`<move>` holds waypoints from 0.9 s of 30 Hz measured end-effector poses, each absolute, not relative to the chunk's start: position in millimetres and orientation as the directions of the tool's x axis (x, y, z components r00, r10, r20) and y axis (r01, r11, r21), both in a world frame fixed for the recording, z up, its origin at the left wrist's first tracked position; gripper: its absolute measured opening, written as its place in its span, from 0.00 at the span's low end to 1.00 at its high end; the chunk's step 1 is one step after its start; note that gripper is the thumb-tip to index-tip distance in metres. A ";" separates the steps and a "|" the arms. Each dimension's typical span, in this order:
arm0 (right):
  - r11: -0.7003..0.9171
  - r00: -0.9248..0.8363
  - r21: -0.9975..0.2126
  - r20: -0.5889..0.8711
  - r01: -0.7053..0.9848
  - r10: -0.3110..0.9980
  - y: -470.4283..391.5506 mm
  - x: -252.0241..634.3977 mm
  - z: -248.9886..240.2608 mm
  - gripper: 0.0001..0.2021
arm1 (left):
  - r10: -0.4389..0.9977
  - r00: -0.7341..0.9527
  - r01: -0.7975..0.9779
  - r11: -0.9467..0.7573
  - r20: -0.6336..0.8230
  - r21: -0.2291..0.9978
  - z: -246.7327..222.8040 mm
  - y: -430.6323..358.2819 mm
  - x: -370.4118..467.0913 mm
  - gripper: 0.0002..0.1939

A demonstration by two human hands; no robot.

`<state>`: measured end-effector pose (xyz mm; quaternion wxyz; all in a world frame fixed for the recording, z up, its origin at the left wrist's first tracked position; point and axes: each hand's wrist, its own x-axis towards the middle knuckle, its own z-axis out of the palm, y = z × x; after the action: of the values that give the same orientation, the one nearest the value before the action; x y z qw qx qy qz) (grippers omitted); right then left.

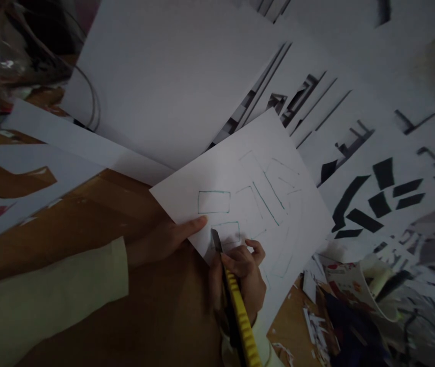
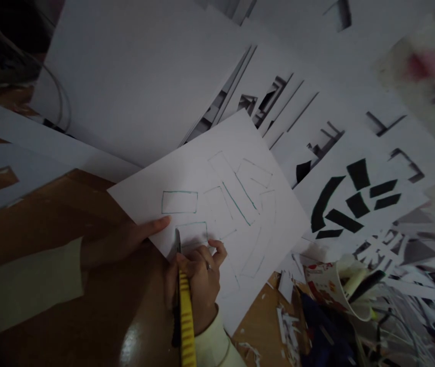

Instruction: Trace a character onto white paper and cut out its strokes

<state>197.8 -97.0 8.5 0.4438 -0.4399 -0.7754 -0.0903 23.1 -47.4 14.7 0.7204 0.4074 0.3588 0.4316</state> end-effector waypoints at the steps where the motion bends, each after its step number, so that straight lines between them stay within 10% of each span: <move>1: 0.582 -0.203 -0.268 0.759 0.768 0.618 -98.3 196.5 9.8 0.13 | 0.913 0.371 -0.331 0.301 -0.170 0.894 14.5 -47.2 23.1 0.23; 27: 0.630 -0.309 -0.187 0.745 0.753 0.591 -115.7 203.8 12.9 0.15 | 0.902 0.363 -0.350 0.366 -0.235 0.862 8.2 -49.1 22.5 0.22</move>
<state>203.8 -115.7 12.9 0.4125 -0.4186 -0.8031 -0.0983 22.5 -49.1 8.2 0.7378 0.3705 0.3723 0.4241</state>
